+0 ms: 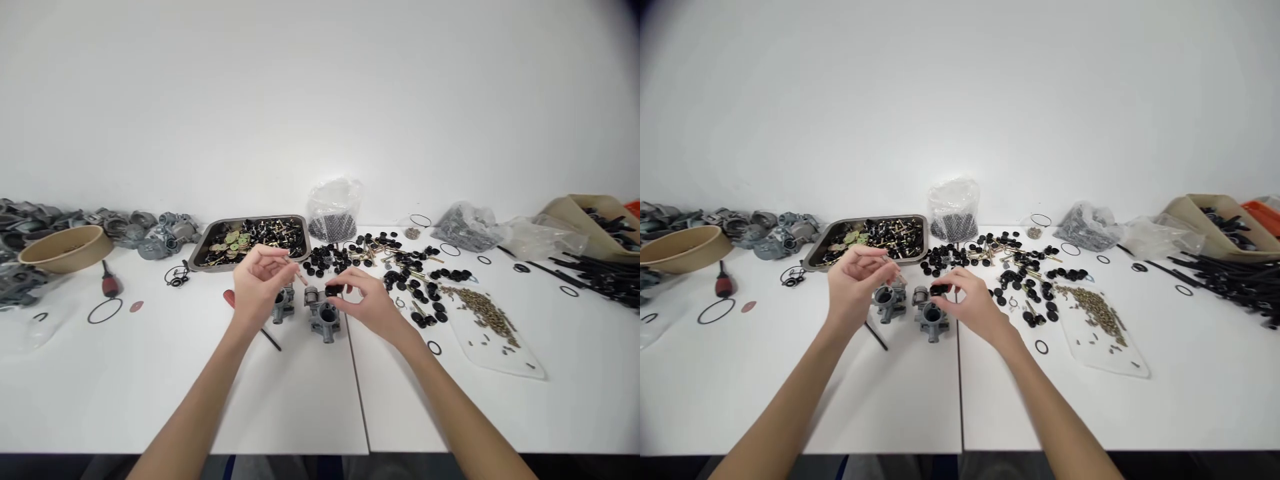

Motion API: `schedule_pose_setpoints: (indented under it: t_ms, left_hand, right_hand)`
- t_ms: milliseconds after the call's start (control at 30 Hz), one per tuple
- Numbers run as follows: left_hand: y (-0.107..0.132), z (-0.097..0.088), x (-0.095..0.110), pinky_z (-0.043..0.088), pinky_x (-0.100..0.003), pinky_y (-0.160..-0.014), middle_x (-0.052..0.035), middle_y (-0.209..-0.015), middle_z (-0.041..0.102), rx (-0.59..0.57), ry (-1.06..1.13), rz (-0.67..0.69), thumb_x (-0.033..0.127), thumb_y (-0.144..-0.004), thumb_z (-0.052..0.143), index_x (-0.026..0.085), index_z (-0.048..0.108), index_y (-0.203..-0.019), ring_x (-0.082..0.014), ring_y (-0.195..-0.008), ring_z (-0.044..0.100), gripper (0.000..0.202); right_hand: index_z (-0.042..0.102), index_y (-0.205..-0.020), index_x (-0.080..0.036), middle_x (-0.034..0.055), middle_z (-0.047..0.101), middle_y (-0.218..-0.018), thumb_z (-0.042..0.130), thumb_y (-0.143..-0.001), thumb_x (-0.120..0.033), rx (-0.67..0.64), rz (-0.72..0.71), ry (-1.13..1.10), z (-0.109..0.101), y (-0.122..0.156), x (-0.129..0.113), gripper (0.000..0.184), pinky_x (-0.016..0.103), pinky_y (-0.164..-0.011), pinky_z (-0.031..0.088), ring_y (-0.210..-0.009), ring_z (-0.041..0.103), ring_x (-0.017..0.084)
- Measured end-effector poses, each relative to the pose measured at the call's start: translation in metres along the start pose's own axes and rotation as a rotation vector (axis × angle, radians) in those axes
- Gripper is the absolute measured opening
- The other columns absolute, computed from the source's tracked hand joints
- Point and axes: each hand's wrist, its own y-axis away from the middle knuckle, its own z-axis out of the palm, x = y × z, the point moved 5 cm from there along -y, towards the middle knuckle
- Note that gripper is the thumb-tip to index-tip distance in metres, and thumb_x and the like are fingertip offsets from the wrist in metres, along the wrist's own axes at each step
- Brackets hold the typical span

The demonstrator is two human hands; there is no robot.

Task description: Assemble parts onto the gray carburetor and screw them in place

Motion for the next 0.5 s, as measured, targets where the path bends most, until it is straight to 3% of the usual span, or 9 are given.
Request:
schedule_pose_setpoints:
  t_ms: [100, 200, 400, 500]
  left_hand:
    - [0.011, 0.014, 0.001, 0.054, -0.029, -0.064, -0.0035, -0.075, 0.067, -0.076, -0.054, 0.059, 0.022, -0.073, 0.077, 0.017, 0.063, -0.089, -0.0154, -0.068, 0.065, 0.022]
    - [0.017, 0.023, -0.004, 0.054, -0.031, -0.07, -0.0045, -0.079, 0.065, -0.148, -0.173, 0.117, 0.023, -0.076, 0.075, 0.018, 0.067, -0.09, -0.016, -0.072, 0.064, 0.017]
    - [0.02, 0.026, -0.012, 0.052, -0.032, -0.069, -0.0047, -0.076, 0.066, -0.223, -0.371, 0.184, 0.026, -0.082, 0.069, 0.02, 0.069, -0.094, -0.017, -0.071, 0.062, 0.013]
    - [0.021, 0.034, -0.011, 0.052, -0.033, -0.075, -0.0082, -0.088, 0.067, -0.407, -0.441, 0.204, 0.027, -0.087, 0.063, 0.021, 0.072, -0.09, -0.0191, -0.082, 0.063, 0.012]
  right_hand:
    - [0.072, -0.104, -0.029, 0.0041, 0.064, -0.1, 0.07, -0.083, -0.037, -0.007, -0.032, -0.093, 0.011, 0.003, -0.016, 0.022, 0.031, -0.076, 0.05, -0.085, 0.059, 0.017]
    - [0.072, -0.101, -0.028, 0.0043, 0.065, -0.1, 0.073, -0.081, -0.037, 0.024, -0.01, -0.193, 0.014, 0.004, -0.018, 0.022, 0.034, -0.078, 0.051, -0.087, 0.06, 0.019]
    - [0.066, -0.114, -0.028, 0.0045, 0.068, -0.103, 0.074, -0.079, -0.032, 0.027, 0.073, -0.335, 0.012, 0.005, -0.015, 0.036, 0.034, -0.078, 0.051, -0.092, 0.061, 0.02]
    - [0.061, -0.118, -0.026, 0.004, 0.068, -0.094, 0.074, -0.079, -0.033, 0.027, 0.112, -0.418, 0.007, 0.004, -0.013, 0.042, 0.033, -0.075, 0.05, -0.083, 0.06, 0.017]
